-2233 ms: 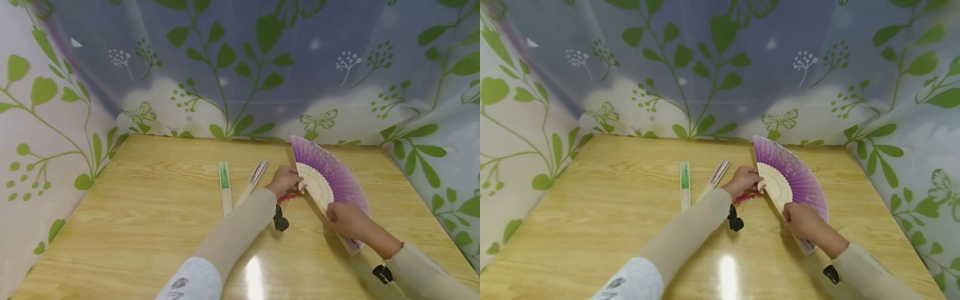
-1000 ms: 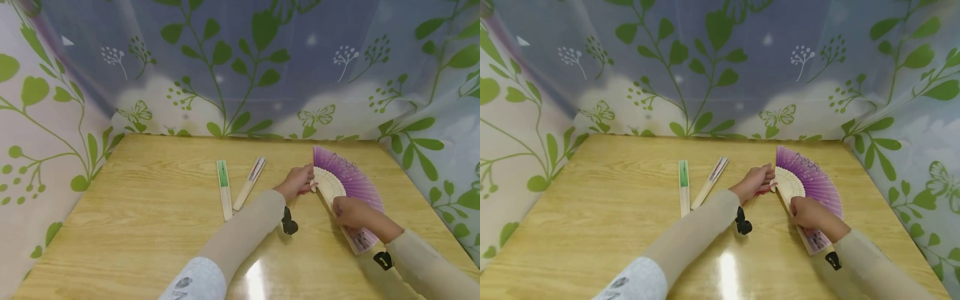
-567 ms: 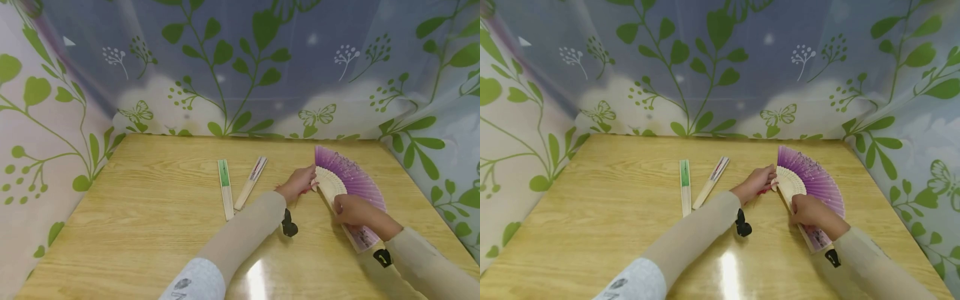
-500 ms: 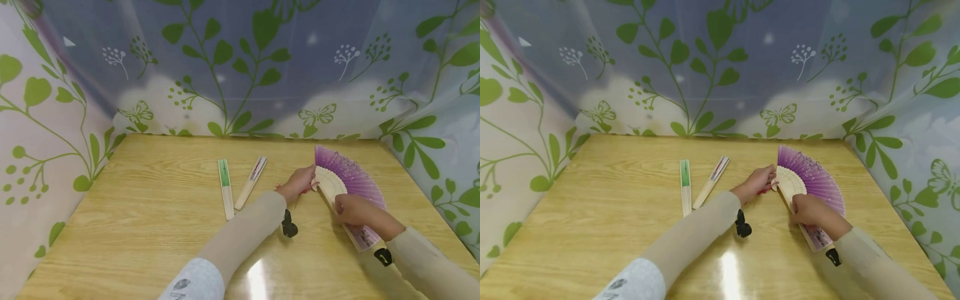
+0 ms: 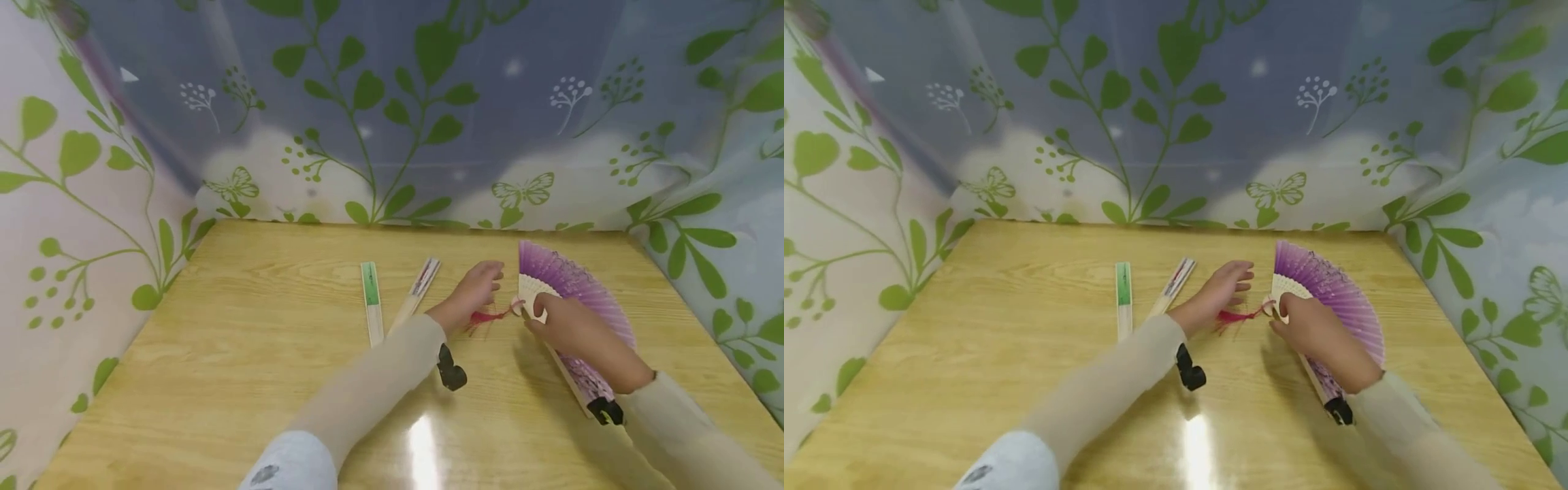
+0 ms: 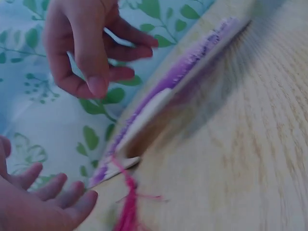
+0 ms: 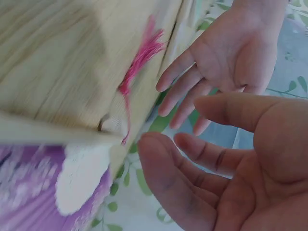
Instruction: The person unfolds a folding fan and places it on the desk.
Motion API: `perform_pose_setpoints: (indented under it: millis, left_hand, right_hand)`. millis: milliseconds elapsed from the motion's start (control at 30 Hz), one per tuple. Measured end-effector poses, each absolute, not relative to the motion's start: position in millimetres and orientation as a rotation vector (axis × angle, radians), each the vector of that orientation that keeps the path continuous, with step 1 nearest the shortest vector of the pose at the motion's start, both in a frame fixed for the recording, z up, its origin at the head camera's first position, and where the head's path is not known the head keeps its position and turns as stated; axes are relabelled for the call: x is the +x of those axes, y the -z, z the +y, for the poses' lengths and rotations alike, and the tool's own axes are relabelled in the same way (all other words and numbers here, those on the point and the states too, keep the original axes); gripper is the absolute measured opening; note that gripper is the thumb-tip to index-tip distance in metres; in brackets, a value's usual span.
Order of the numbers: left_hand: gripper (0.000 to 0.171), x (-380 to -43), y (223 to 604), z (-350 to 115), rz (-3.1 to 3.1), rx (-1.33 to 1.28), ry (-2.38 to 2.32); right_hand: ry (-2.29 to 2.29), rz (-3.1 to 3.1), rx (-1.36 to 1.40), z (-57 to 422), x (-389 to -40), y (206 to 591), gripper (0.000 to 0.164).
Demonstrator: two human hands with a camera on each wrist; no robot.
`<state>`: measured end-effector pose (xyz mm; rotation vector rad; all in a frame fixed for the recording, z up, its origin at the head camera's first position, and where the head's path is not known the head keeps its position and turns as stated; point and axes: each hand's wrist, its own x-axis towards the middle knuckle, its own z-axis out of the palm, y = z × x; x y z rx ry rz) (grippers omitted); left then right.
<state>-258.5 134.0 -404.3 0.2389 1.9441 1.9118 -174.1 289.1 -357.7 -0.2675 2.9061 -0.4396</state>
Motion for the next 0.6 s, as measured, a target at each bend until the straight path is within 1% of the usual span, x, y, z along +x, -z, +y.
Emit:
perform_pose_setpoints:
  millis: [133, 233, 367, 600]
  left_hand:
    - [0.042, -259.0, 398.0, 107.3, 1.905, 0.244, -1.921]
    - [0.041, -258.7, 395.6, 84.8, 1.932, 0.274, -1.887]
    - [0.043, -257.2, 391.6, 54.7, 2.020, 0.340, -1.796]
    - [0.048, -252.2, 383.6, 11.7, 2.228, 0.400, -1.658]
  right_hand:
    - [0.537, 2.917, -0.285, 274.9, -181.6, 356.9, 0.028]
    - [0.587, 2.912, -0.306, 262.7, -187.0, 356.4, 0.032]
    - [0.641, 2.904, -0.320, 245.1, -194.2, 356.3, 0.039]
    - [0.725, 2.907, -0.368, 215.0, -211.7, 360.1, 0.040]
